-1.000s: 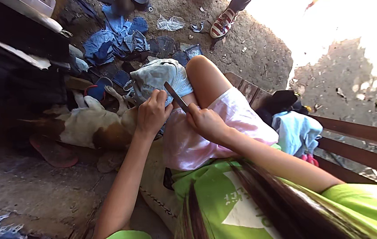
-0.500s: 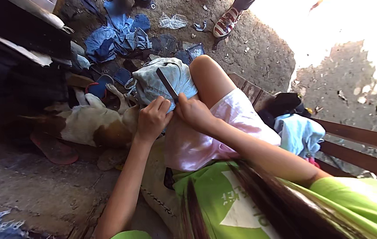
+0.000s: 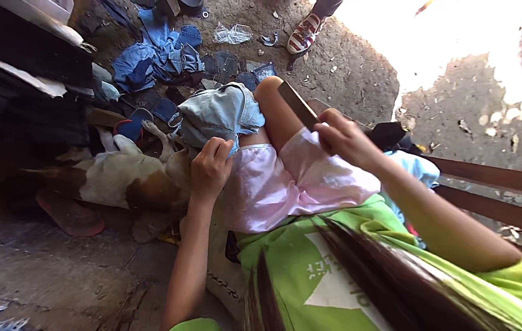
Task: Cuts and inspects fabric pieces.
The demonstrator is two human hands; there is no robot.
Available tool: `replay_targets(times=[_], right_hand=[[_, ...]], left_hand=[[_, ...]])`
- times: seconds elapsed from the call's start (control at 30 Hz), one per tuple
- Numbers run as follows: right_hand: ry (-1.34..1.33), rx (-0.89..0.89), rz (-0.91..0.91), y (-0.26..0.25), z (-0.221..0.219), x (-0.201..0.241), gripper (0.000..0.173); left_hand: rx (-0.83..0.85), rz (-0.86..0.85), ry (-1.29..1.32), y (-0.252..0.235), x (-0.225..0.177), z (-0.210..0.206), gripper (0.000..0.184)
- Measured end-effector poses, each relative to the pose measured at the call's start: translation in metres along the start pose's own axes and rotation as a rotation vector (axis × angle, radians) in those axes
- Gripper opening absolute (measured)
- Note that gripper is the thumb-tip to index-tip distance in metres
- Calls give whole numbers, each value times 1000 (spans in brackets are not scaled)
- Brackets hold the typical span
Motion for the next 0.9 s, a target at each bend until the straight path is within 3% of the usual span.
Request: replay_targets(times=[0.13, 0.23, 0.33, 0.47, 0.67, 0.9], right_hand=[[245, -220, -149, 36, 78, -28, 32], [429, -245, -252, 56, 101, -39, 31], [552, -186, -249, 68, 92, -59, 32], [573, -168, -154, 73, 64, -80, 24], [487, -157, -151, 65, 41, -80, 25], [490, -56, -209, 34, 30, -63, 23]], left_hand=[[-47, 9, -3, -16, -28, 21, 21], [-12, -73, -78, -45, -67, 43, 22], [147, -36, -185, -59, -75, 30, 20], [318, 140, -270, -29, -40, 9, 19], [255, 302, -177, 26, -11, 57, 26], [175, 339, -154, 61, -8, 61, 25]])
Point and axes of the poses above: each hand's wrist, its own y-axis away from the middle knuckle, its own z-axis out of the back of the hand, x = y × z, the point moved 8 cm from there along -y, towards the middle knuckle, and after that the axes turned 5 degrees about y, right-handed, at the moved point
